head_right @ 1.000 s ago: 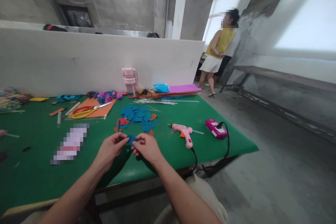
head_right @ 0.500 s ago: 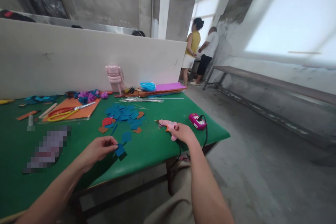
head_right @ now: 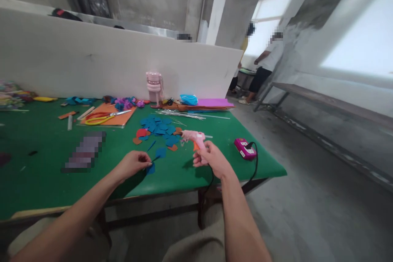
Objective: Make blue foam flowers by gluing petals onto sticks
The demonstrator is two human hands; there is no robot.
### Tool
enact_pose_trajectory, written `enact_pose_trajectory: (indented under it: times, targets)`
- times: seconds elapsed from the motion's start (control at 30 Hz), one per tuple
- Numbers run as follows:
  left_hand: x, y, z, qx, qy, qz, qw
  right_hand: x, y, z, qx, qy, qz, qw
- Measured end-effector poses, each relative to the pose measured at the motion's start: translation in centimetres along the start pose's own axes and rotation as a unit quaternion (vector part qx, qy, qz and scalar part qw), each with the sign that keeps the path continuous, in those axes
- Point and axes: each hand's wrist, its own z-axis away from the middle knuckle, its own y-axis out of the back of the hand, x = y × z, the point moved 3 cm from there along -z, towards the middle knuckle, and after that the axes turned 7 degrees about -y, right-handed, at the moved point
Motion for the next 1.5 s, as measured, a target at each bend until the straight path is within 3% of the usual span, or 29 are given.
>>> enact_pose_trajectory:
  times: [0.13, 0.3, 0.5, 0.83, 1.07, 1.5]
  targets:
    - [-0.7, -0.2, 0.0, 0.019, 0.012, -0.024, 0.999, -0.3, -4.0, 0.6, -0.102, -0.032, -0.035, 0.994]
    - [-0.9, -0.3, 0.0, 0.037, 0.018, -0.034, 0.999, -0.1, -5.4, 0.8, -0.138, -0.021, -0.018, 0.990]
    - [-0.6, -0.2, 0.0, 0.014, 0.015, -0.063, 0.998, -0.5, -5.4, 1.3, -0.135, -0.005, 0.107, 0.985]
    - [0.1, 0.0, 0.0, -0.014, 0.033, -0.125, 0.992, -0.9, -6.5, 2.0, -0.089, 0.066, 0.322, 0.940]
    - [0.1, 0.2, 0.0, -0.032, 0.014, -0.128, 0.991, -1.3, -6.9, 2.3, -0.082, 0.113, 0.358, 0.923]
    - [0.2, 0.2, 0.0, -0.033, 0.007, -0.133, 0.991, -1.7, -7.6, 2.8, -0.089, 0.131, 0.380, 0.912]
